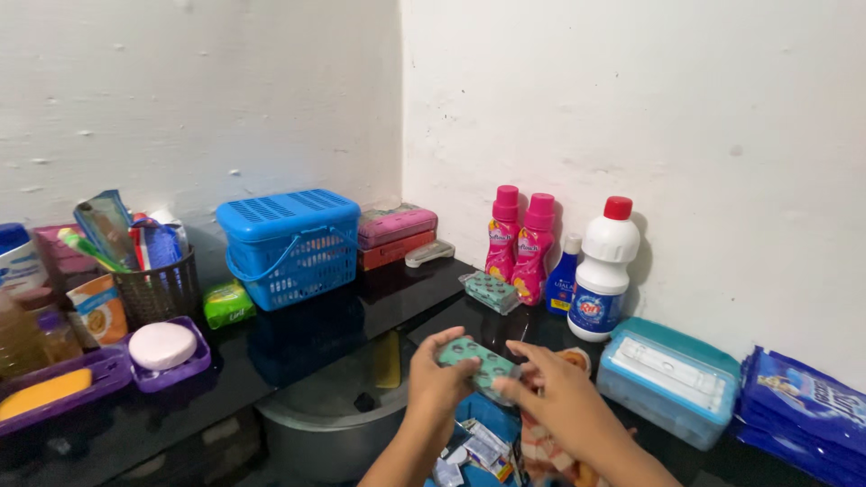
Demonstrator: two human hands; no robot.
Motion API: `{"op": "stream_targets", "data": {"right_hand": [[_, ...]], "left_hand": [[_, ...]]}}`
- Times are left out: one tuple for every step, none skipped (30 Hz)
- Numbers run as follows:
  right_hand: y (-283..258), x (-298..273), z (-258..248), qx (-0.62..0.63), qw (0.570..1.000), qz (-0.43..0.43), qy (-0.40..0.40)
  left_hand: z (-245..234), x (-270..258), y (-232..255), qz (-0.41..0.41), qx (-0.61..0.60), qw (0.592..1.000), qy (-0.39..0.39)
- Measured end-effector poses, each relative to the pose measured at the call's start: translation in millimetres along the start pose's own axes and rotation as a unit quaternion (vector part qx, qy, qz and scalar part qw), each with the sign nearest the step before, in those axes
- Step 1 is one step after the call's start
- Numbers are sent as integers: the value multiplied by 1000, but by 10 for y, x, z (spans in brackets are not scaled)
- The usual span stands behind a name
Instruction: The person organizes several cleaning and personal care products on a shelf, moving detergent bottles, soap bars, and a brush into new positions before smoothing a striped cloth on the surface.
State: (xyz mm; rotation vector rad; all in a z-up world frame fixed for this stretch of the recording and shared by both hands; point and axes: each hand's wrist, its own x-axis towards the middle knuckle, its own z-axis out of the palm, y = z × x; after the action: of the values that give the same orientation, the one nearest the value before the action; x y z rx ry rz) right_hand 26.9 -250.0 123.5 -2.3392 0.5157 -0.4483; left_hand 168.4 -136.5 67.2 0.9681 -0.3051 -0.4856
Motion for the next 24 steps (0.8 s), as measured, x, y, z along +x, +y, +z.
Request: {"op": "stream_targets", "data": {"right_hand": [[4, 26, 44, -2, 1000, -23, -6], [1, 82, 76, -3, 999, -48, -10], [-1, 149, 82, -43, 998, -55, -10], [9, 190, 83, -83, 995, -60, -11], [15, 227, 85, -124, 990, -64, -13], [14, 268, 86, -132, 990, -43, 2], [15, 309, 91, -141, 990, -22, 17], [24, 370, 90, -149, 988, -1, 32], [43, 450, 87, -121, 991, 30, 37], [74, 539, 95, -92, 993, 61, 42], [120, 631, 111, -63, 993, 92, 47], [177, 747, 122, -49, 994, 73, 59], [236, 883, 127, -34, 995, 54, 71], [294, 1015, 149, -19, 996, 35, 82], [340, 1145, 183, -7, 995, 23, 95], [371, 1275, 214, 6, 994, 10, 107], [393, 1395, 239, 19, 993, -3, 120], [406, 1512, 262, 1, 991, -26, 133], [413, 1631, 281, -17, 988, -49, 147], [446, 1703, 304, -36, 985, -69, 157], [464, 1790, 324, -51, 978, -79, 186], [444, 1896, 354, -66, 970, -89, 214], [424, 1971, 383, -81, 962, -99, 242], [416, 2010, 400, -101, 958, -109, 245]], "left_hand": [[17, 39, -22, -3, 0, 1000, -14], [30, 86, -30, -4, 3, 1000, -30], [46, 145, -31, -5, 6, 999, -46], [69, 206, -37, -12, 0, 999, -53], [92, 275, -38, -18, -6, 998, -60], [110, 345, -31, -23, -13, 997, -67], [103, 411, -16, -44, 0, 997, -71], [87, 487, 6, -64, 13, 995, -74], [68, 565, 25, -83, 26, 993, -78], [41, 650, 42, -77, 59, 991, -91], [12, 751, 60, -71, 92, 988, -105], [-15, 856, 70, -64, 124, 983, -117], [-35, 965, 72, -22, 164, 978, -129], [-55, 1069, 68, 21, 205, 969, -140], [-74, 1160, 54, 63, 244, 956, -150], [-80, 1254, 39, 81, 269, 952, -124], [-65, 1366, 31, 99, 293, 946, -98], [-45, 1483, 23, 117, 318, 938, -72], [-16, 1619, 24, 157, 333, 928, -60], [14, 1730, -5, 194, 348, 916, -46], [33, 1809, -45, 230, 362, 903, -33], [50, 1877, -64, 236, 373, 897, -26], [81, 1945, -62, 241, 383, 891, -19], [104, 1996, -54, 248, 394, 885, -13]]}}
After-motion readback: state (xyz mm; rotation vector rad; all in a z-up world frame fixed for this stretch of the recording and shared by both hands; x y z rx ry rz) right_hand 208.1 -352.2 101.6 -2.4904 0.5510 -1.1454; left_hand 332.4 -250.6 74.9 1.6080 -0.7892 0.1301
